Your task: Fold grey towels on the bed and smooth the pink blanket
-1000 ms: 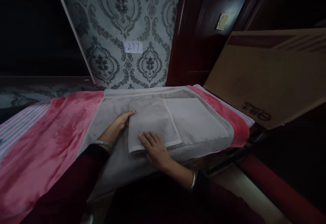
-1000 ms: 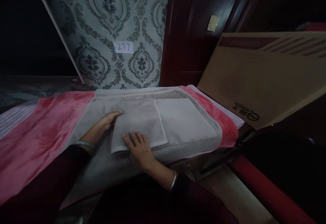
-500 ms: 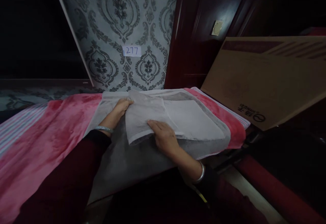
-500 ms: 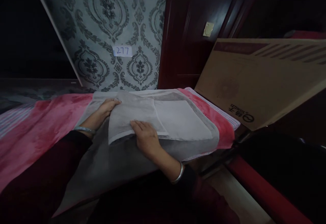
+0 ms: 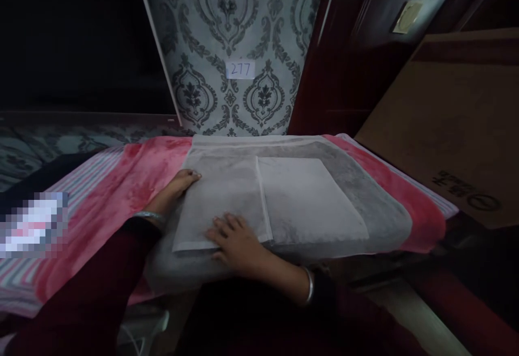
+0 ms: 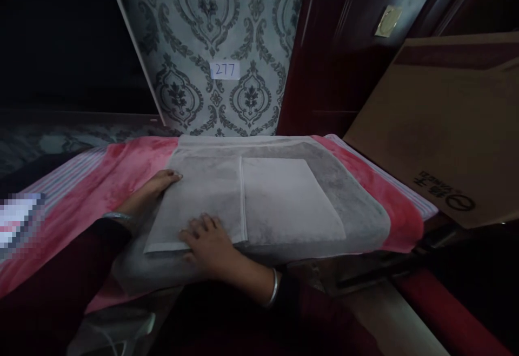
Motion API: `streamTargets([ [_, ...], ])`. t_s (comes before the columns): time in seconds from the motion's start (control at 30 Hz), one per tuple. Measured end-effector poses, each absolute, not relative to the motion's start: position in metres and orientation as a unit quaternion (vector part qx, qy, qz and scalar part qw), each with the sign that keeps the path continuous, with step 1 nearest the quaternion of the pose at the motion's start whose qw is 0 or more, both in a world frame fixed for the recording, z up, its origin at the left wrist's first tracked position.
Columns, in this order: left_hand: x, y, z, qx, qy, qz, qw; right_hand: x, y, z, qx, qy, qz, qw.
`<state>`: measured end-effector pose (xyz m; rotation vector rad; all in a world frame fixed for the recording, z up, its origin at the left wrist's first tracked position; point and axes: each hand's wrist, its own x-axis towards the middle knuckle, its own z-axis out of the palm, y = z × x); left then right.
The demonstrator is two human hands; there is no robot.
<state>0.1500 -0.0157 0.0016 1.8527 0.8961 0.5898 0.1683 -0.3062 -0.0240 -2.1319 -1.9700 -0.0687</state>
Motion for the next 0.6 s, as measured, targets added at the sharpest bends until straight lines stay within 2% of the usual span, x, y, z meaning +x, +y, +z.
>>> streamTargets([
  [0.1, 0.18, -0.02, 0.008, 0.837, 0.383, 0.246, 0.305, 0.191, -0.307, -0.011, -0.754, -0.643, -0.008, 0.135],
  [0.2, 0.215, -0.044, 0.013, 0.931, 0.249, 0.174, 0.203, 0.211, -0.307, -0.009, -0.775, -0.617, -0.004, 0.136],
  [0.33, 0.254, -0.084, -0.001, 0.98, 0.128, 0.005, 0.151, 0.221, -0.312, -0.022, -0.784, -0.608, 0.032, 0.121],
  [0.6, 0.296, -0.098, -0.003, 0.988, 0.107, -0.052, 0.095, 0.216, -0.331, -0.033, -0.792, -0.593, 0.025, 0.147],
])
